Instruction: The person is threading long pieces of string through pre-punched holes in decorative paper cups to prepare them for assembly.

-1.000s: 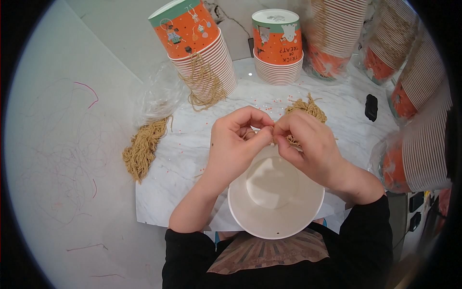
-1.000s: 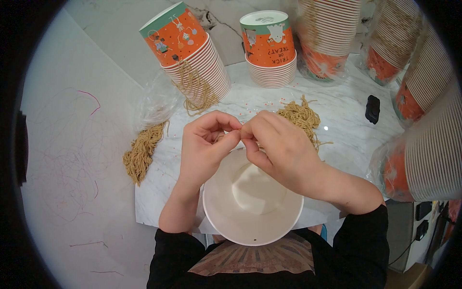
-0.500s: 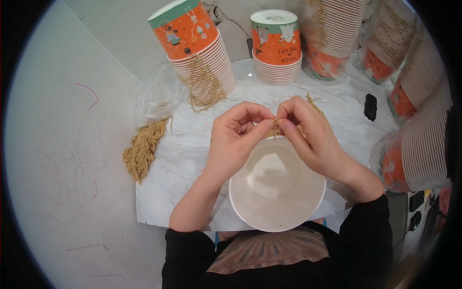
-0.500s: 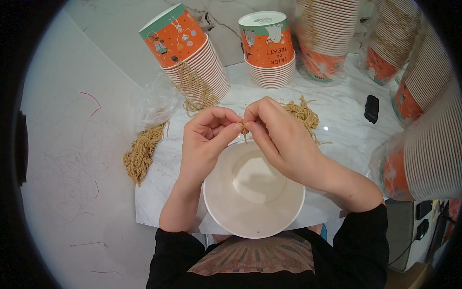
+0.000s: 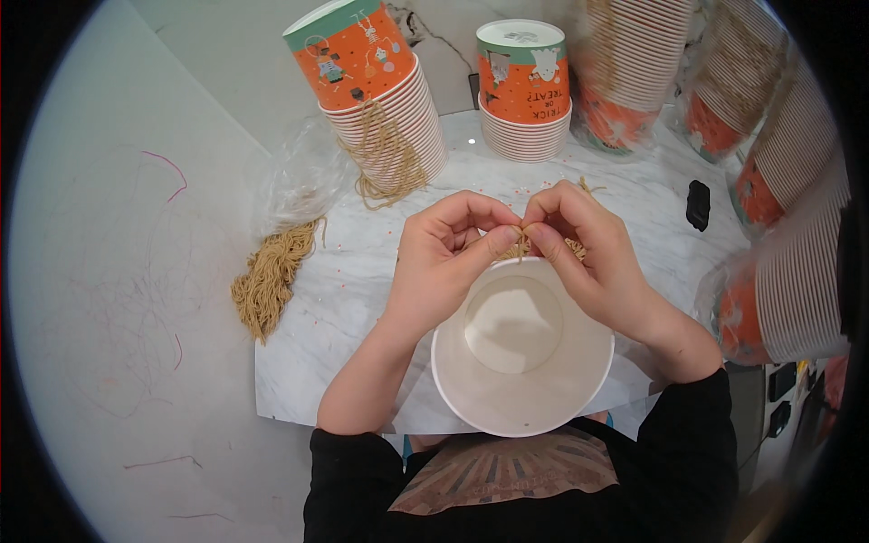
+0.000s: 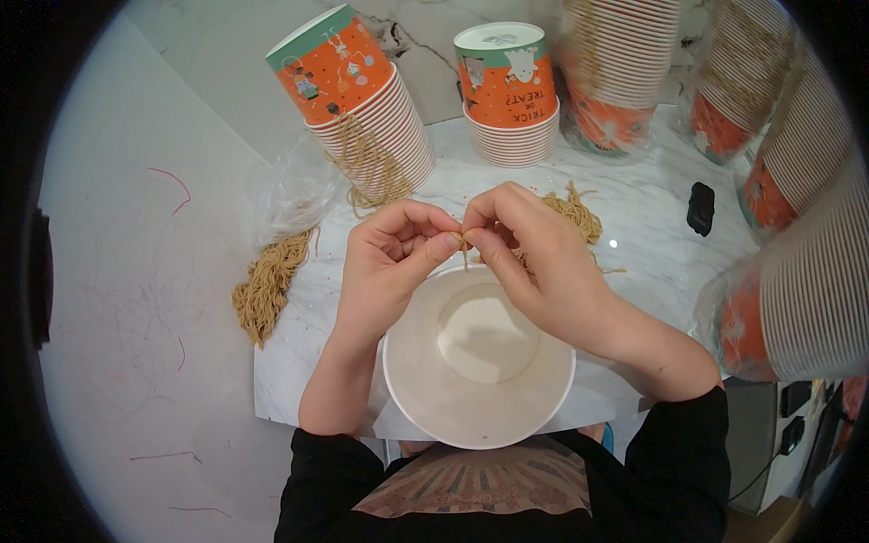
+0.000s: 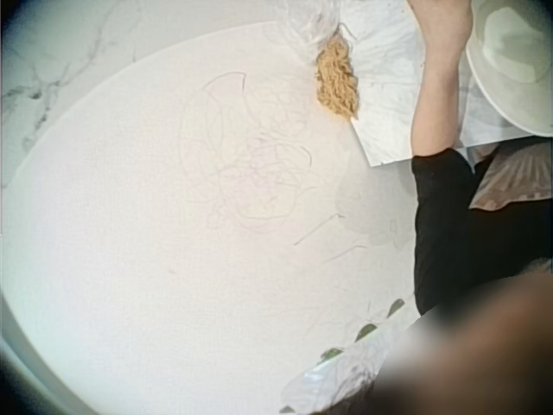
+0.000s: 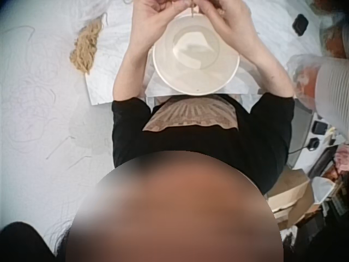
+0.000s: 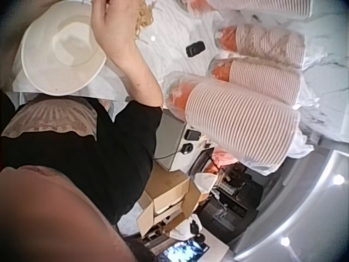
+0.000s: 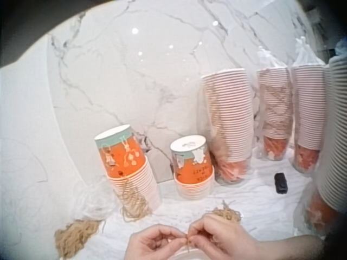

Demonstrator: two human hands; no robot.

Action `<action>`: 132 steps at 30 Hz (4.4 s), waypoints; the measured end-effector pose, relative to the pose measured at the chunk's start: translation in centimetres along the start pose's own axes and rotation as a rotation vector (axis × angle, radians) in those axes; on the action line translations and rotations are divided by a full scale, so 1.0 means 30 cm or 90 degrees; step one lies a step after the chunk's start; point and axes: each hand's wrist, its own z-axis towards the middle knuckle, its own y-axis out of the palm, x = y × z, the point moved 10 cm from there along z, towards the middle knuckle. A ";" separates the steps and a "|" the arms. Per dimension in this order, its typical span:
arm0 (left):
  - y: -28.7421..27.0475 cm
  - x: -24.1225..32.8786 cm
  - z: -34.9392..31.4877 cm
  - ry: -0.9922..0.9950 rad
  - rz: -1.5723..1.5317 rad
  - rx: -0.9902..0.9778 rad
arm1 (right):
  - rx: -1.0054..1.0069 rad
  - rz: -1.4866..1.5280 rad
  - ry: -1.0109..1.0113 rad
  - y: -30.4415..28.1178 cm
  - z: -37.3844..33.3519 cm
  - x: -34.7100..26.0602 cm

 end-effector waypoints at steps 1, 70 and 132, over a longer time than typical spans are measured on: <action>-0.001 0.000 -0.001 0.001 -0.001 0.004 | -0.001 0.000 0.000 0.001 -0.001 -0.001; -0.045 -0.040 -0.021 -0.157 0.129 0.006 | -0.022 0.226 0.201 0.029 -0.005 0.138; -0.048 -0.044 0.002 -0.129 0.087 -0.027 | -0.088 -0.024 -0.057 0.051 -0.008 -0.020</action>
